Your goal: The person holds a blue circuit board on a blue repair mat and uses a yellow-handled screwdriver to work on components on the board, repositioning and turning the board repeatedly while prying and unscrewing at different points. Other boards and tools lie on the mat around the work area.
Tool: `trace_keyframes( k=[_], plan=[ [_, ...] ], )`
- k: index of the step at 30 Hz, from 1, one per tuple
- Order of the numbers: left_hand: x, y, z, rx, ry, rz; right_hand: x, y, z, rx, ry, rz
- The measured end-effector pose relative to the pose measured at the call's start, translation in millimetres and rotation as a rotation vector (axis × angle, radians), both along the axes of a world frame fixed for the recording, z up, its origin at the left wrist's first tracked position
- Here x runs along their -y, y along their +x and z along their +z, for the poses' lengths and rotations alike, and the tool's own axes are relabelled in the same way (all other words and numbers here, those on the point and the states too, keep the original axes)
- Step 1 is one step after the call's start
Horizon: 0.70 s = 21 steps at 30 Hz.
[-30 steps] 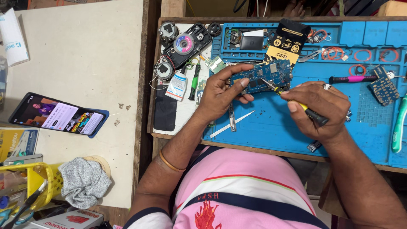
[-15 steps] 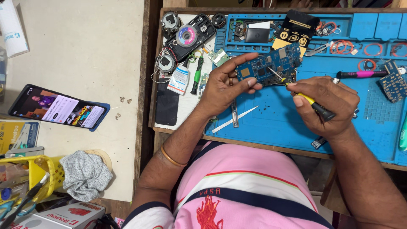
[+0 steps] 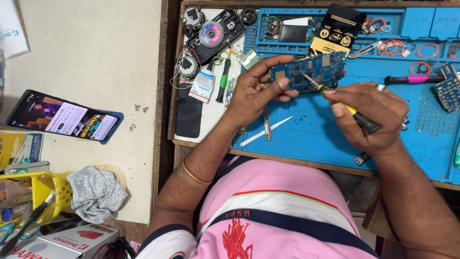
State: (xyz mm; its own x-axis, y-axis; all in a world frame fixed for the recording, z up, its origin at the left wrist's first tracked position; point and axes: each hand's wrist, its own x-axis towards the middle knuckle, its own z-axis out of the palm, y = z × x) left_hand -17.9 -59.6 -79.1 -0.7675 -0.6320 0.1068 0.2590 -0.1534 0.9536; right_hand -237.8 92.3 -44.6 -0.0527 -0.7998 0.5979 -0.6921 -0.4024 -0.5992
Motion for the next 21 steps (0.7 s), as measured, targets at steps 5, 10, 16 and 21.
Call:
trace_keyframes(
  k=[5,10,16,21],
  plan=[
    [2,0,-1,-0.021,0.038,0.096,2,-7,5,0.039,-0.042,-0.062],
    [3,1,-6,-0.048,0.024,0.088,-1,-10,-2,0.027,-0.027,-0.015],
    [5,0,-17,-0.093,-0.025,0.052,-9,-9,-22,0.037,0.07,0.034],
    [5,1,-21,-0.085,-0.029,0.041,-15,-14,-40,-0.03,0.092,-0.042]
  ],
)
